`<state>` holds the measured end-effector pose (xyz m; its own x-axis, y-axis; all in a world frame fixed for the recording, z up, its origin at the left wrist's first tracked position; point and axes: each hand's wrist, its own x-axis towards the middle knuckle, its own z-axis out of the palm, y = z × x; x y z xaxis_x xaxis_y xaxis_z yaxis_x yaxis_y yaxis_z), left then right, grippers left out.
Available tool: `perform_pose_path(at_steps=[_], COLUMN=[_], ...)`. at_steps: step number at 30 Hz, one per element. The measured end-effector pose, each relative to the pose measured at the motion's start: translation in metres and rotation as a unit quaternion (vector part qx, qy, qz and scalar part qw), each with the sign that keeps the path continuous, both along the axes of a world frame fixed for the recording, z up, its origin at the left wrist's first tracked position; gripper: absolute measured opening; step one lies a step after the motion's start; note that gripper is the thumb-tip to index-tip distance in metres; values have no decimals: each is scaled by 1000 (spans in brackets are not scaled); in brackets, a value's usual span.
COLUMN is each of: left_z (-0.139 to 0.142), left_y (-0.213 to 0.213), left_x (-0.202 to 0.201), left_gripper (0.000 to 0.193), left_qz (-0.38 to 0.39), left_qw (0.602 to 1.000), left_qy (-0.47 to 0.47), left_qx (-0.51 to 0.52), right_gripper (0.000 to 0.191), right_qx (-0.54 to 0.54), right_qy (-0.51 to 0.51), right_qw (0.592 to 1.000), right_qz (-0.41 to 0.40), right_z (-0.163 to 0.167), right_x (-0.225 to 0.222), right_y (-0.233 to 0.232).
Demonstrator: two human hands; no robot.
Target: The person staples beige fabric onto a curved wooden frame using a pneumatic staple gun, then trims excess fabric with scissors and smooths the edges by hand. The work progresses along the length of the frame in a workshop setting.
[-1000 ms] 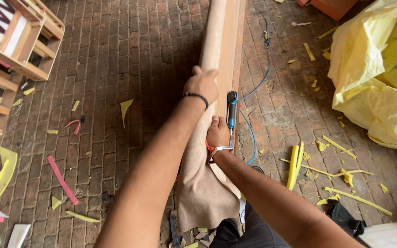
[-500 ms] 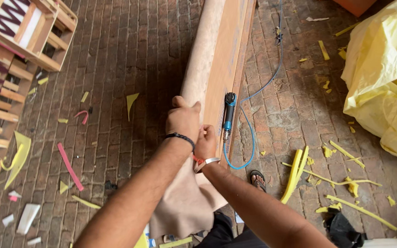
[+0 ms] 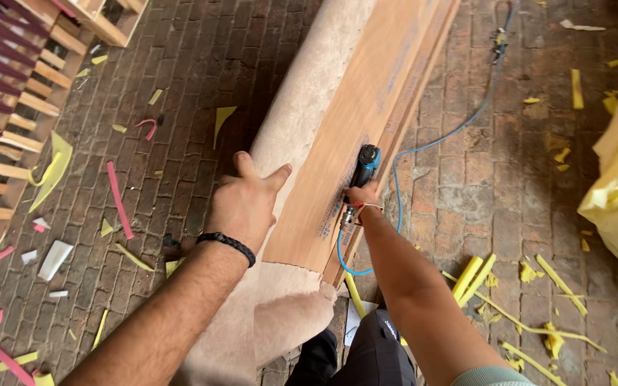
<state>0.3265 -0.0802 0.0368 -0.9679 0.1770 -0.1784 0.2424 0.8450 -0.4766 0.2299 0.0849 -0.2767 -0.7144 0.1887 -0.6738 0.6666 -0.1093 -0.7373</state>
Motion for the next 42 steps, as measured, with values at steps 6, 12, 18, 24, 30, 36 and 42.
perform_pose_path(at_steps=[6, 12, 18, 24, 30, 36, 42], left_z=[3, 9, 11, 8, 4, 2, 8], left_y=[1, 2, 5, 5, 3, 4, 6], left_x=[-5, 1, 7, 14, 18, 20, 23], left_gripper=[94, 96, 96, 95, 95, 92, 104], left_qz=[9, -1, -4, -12, -28, -43, -37], left_qw=[1000, 1000, 1000, 999, 999, 997, 997], left_qy=[-10, -13, -18, 0, 8, 11, -4], left_qx=[-5, -18, -25, -31, -34, -58, -65], right_gripper=[60, 16, 23, 32, 31, 32, 16], right_qx=[42, -134, -263, -283, -278, -268, -237], right_qy=[-42, 122, 264, 241, 226, 207, 190], right_qw=[996, 982, 928, 927, 931, 937, 950], right_qz=[-68, -51, 17, 53, 69, 86, 75], right_z=[10, 78, 130, 151, 145, 143, 129], right_x=[-5, 86, 120, 129, 167, 197, 211], right_y=[11, 26, 26, 14, 3, -1, -8])
